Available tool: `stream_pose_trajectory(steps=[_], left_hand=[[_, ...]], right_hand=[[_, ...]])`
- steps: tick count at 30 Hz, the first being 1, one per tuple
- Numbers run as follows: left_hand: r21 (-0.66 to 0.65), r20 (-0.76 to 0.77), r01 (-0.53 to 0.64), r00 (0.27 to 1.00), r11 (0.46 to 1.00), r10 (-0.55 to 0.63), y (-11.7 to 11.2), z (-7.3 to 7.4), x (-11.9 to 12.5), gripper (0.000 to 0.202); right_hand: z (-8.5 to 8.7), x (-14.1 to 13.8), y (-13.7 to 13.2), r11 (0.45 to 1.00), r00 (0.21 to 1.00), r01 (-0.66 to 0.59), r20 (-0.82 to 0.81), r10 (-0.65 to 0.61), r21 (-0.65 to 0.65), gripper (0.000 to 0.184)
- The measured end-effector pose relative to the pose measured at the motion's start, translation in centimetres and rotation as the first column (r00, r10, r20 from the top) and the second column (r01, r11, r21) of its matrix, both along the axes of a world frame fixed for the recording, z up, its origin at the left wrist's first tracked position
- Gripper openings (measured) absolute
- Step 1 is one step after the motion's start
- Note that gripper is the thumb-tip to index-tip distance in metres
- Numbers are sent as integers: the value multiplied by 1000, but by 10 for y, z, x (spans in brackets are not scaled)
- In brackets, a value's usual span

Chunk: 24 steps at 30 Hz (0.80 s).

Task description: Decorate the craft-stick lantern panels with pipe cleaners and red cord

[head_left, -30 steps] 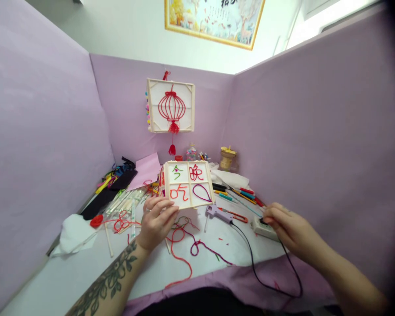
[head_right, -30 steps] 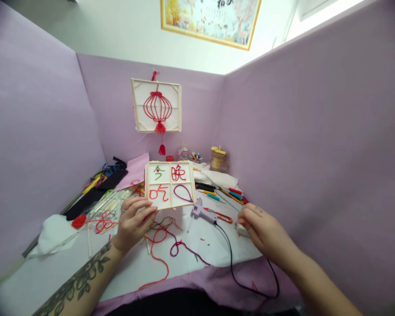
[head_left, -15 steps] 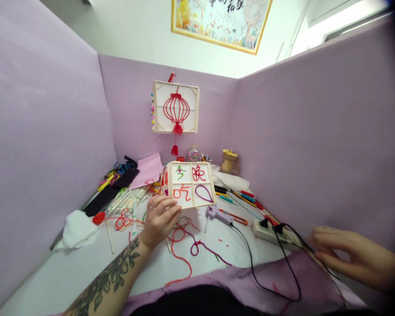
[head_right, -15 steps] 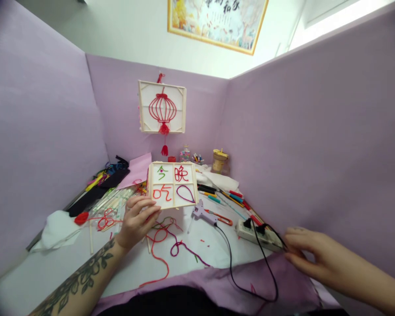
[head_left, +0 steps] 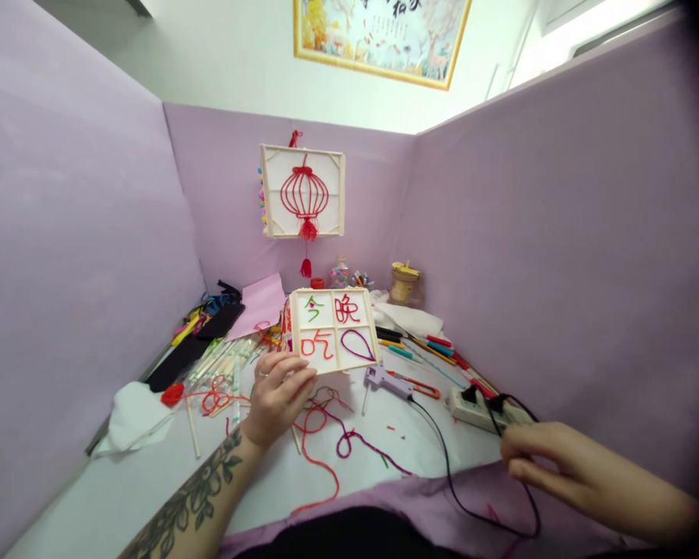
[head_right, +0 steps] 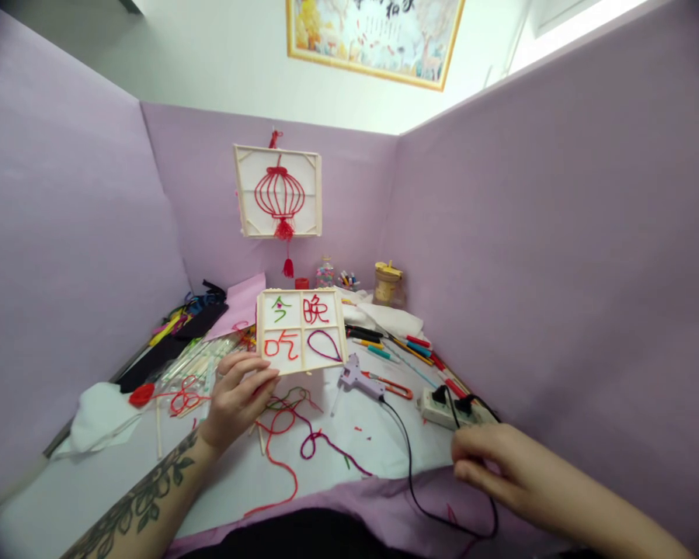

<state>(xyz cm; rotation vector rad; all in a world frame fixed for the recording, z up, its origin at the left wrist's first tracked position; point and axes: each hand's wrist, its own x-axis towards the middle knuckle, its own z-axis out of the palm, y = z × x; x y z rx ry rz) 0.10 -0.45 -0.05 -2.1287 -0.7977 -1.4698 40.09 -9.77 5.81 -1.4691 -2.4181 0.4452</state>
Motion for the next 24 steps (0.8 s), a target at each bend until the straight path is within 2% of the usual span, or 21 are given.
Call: stream_pose_trajectory(steps=[3, 7, 12, 24], left_hand=[[-8, 6, 3, 1000, 1000, -3, 0, 0, 0, 27], [-7, 3, -1, 1000, 1000, 1, -1, 3, 1, 25], [3, -23, -6, 1000, 1000, 6, -2, 5, 2, 27], [23, -21, -7, 1000, 1000, 7, -3, 4, 1, 25]], right_hand=[[-9, -24, 0, 996, 997, -81, 15, 82, -23, 26], [-28, -43, 2, 996, 997, -59, -56, 56, -62, 13], [-47, -48, 6, 998, 995, -28, -101, 22, -61, 17], [-62, -54, 13, 995, 994, -47, -104, 37, -86, 19]])
